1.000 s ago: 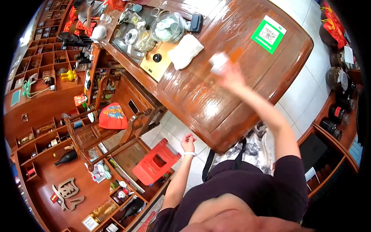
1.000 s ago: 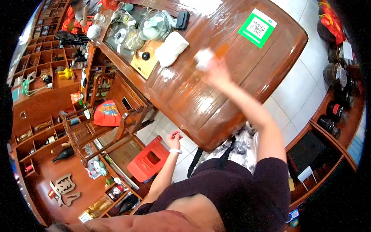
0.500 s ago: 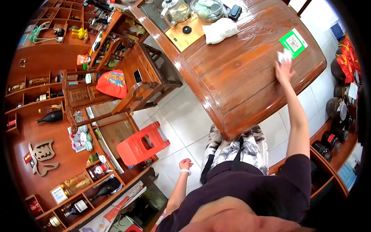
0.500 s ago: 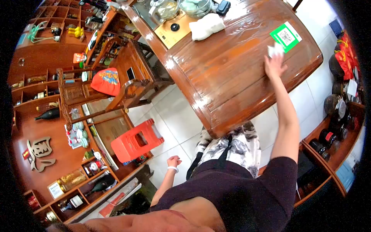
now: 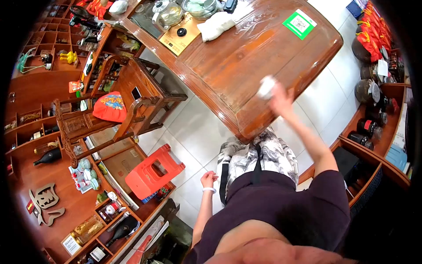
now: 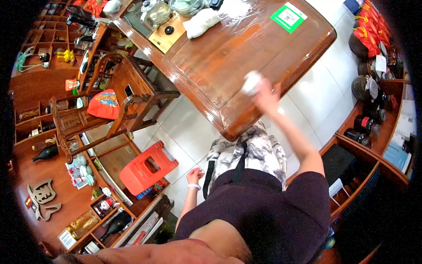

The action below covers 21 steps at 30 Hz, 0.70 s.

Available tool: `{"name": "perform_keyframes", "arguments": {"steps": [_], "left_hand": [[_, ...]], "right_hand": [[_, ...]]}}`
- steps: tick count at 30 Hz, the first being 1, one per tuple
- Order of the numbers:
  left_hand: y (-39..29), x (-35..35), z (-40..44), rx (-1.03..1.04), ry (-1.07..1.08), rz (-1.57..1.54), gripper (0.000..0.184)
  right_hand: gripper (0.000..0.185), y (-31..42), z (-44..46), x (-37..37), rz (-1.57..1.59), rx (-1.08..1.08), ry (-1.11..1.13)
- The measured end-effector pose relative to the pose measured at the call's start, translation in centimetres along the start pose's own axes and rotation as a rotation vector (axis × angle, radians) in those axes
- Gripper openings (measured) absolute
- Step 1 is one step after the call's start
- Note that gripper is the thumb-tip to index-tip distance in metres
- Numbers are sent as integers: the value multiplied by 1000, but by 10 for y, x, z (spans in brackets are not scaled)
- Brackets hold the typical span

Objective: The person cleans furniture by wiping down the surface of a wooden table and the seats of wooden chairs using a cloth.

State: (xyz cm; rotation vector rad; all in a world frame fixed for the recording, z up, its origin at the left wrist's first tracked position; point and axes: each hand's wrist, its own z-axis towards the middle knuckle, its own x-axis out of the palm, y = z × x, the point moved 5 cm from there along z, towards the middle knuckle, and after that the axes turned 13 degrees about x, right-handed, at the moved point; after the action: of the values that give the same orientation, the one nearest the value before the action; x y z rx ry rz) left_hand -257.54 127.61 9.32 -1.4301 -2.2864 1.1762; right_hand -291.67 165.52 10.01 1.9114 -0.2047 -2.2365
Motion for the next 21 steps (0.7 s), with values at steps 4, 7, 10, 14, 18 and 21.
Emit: {"name": "perform_keyframes", "arguments": {"steps": [4,7,10,14,18,21], "left_hand": [[6,-11,23,32,-17,77,12],[-2,-9,26,17,-24,93,14],[-7,4,43,48,41,168,17],[-44,33,58,99,99,240,18],[-70,72,70,170,212,276,19],[-89,96,64,174,233,245,18]], "right_hand": [[38,-118,66,-49,-34,604,54],[51,-38,-28,64,-17,-72,-33],[55,112,-132,-17,281,-244,319],[57,113,-141,-29,107,-243,417],[62,37,-95,-18,96,107,380],[66,-57,-19,-11,220,667,110]]}}
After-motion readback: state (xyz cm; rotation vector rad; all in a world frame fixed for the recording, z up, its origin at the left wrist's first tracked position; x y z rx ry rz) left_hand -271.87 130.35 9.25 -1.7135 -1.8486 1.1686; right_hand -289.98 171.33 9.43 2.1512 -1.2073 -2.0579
